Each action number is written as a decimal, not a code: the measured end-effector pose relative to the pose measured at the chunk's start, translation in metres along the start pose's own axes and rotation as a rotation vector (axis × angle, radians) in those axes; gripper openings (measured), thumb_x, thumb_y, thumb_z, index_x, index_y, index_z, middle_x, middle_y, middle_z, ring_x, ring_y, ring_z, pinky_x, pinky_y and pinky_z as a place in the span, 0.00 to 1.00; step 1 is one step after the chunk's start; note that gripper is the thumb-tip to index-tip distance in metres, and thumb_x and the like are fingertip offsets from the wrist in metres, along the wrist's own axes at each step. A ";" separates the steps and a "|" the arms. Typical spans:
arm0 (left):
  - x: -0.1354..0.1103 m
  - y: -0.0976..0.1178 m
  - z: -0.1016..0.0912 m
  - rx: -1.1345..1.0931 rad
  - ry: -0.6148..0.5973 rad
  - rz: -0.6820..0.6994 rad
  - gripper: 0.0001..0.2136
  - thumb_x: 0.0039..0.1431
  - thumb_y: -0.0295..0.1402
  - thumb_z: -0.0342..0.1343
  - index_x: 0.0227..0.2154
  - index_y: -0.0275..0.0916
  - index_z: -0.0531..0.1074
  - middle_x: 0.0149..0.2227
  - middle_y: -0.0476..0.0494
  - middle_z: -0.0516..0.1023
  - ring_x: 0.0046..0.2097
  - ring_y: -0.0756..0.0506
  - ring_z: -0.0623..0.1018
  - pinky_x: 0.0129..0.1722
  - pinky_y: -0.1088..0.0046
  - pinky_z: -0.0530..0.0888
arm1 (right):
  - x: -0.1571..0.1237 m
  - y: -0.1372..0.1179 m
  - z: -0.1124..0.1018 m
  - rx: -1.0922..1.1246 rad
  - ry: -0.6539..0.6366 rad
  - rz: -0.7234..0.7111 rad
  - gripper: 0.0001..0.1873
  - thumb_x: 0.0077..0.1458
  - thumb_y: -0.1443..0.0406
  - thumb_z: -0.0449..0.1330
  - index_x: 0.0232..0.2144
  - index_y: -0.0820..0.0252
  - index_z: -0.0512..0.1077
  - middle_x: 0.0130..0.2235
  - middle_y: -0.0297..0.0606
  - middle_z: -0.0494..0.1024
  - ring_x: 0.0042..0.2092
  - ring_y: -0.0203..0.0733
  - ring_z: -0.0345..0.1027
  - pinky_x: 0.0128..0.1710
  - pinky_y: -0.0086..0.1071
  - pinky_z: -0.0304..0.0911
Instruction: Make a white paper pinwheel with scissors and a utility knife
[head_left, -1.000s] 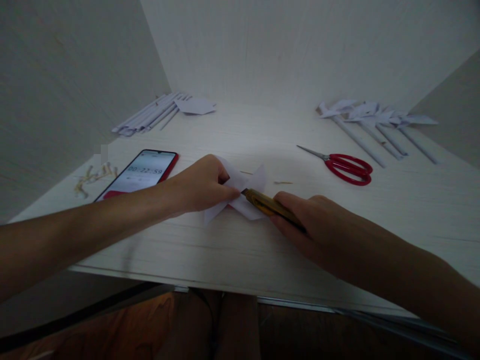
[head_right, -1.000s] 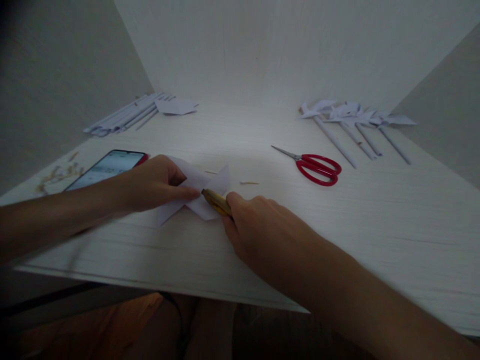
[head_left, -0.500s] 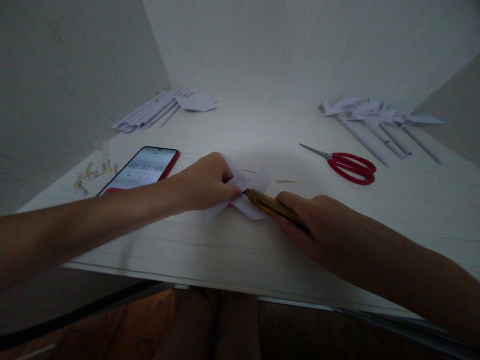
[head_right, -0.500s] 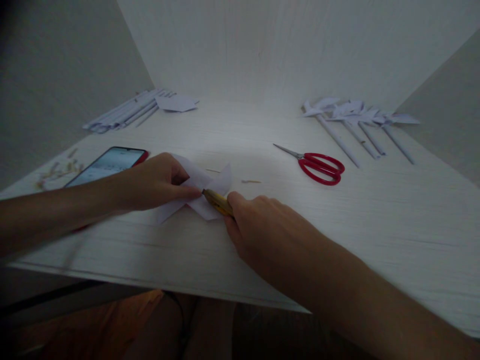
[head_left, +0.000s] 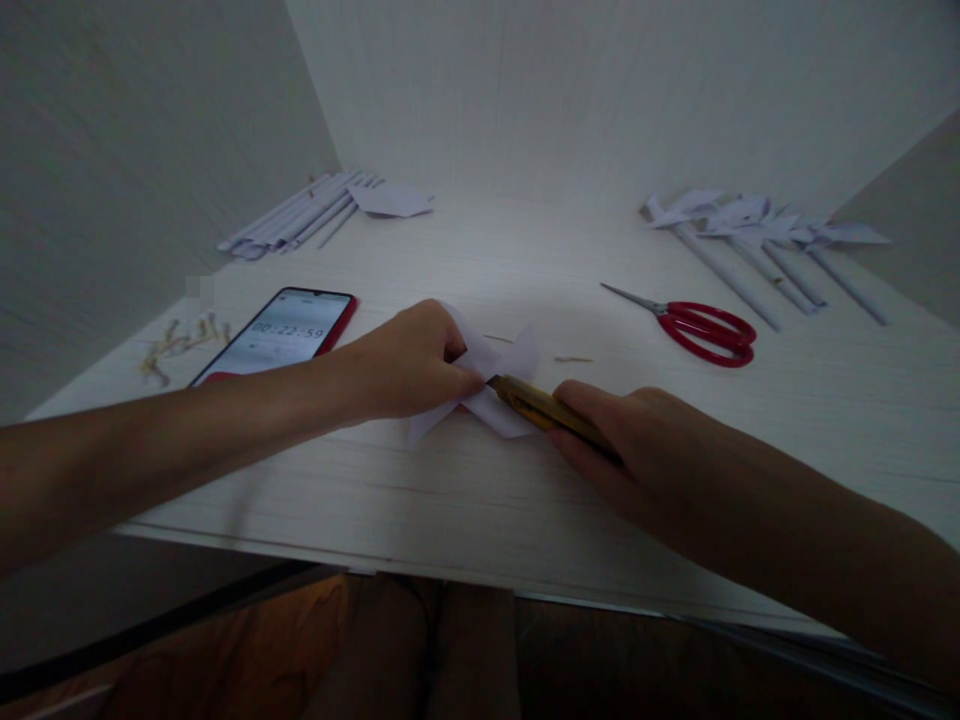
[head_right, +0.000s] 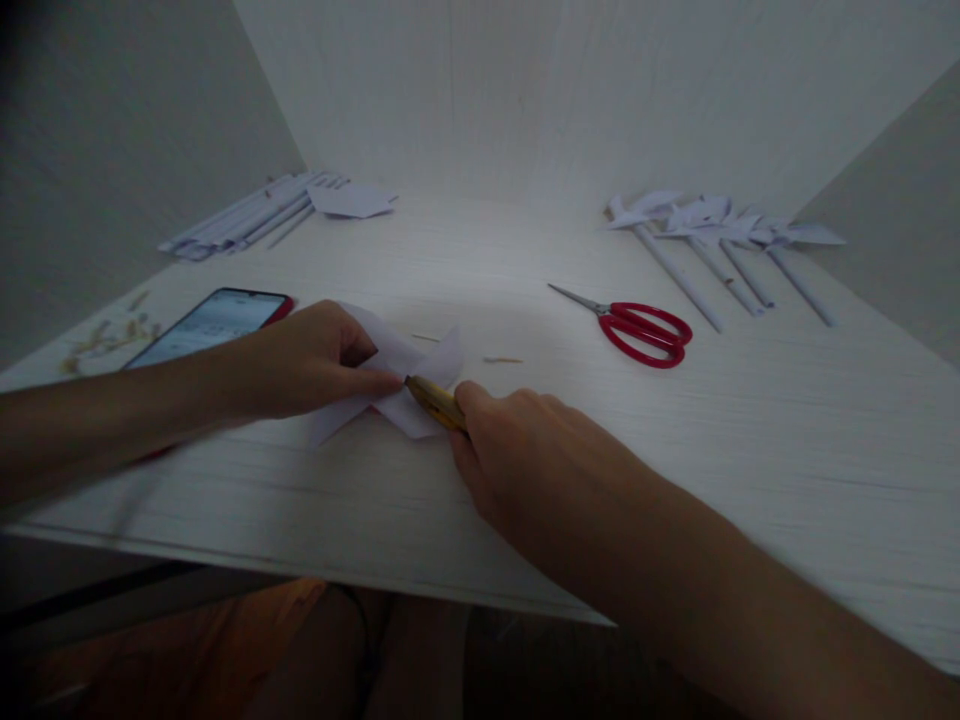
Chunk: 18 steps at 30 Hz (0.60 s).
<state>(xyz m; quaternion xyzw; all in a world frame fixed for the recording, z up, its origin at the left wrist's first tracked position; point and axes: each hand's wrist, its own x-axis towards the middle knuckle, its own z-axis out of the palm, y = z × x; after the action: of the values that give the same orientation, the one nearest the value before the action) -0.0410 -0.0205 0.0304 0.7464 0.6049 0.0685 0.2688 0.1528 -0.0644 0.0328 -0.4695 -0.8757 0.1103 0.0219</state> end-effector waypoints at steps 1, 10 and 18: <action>0.000 0.000 0.000 0.002 0.000 0.000 0.12 0.39 0.33 0.50 0.08 0.36 0.59 0.11 0.52 0.54 0.18 0.54 0.57 0.19 0.75 0.49 | 0.000 0.000 0.000 -0.001 0.000 -0.002 0.11 0.57 0.64 0.46 0.31 0.60 0.67 0.24 0.34 0.71 0.21 0.31 0.61 0.20 0.27 0.47; 0.001 0.000 0.001 0.054 0.027 0.020 0.12 0.40 0.34 0.50 0.08 0.36 0.60 0.11 0.52 0.53 0.18 0.54 0.55 0.19 0.75 0.49 | 0.002 0.005 0.006 -0.015 -0.017 -0.104 0.09 0.57 0.68 0.46 0.33 0.59 0.66 0.26 0.34 0.72 0.22 0.30 0.61 0.21 0.26 0.49; 0.000 -0.001 0.002 0.068 0.030 0.052 0.10 0.40 0.33 0.49 0.10 0.35 0.64 0.12 0.52 0.57 0.19 0.53 0.58 0.20 0.76 0.50 | 0.004 0.006 0.006 -0.035 -0.010 -0.121 0.10 0.57 0.68 0.45 0.33 0.60 0.66 0.27 0.35 0.73 0.22 0.30 0.61 0.22 0.27 0.49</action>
<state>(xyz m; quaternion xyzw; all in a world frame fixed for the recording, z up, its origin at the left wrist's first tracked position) -0.0411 -0.0207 0.0281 0.7696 0.5910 0.0661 0.2325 0.1545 -0.0593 0.0254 -0.4154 -0.9044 0.0960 0.0160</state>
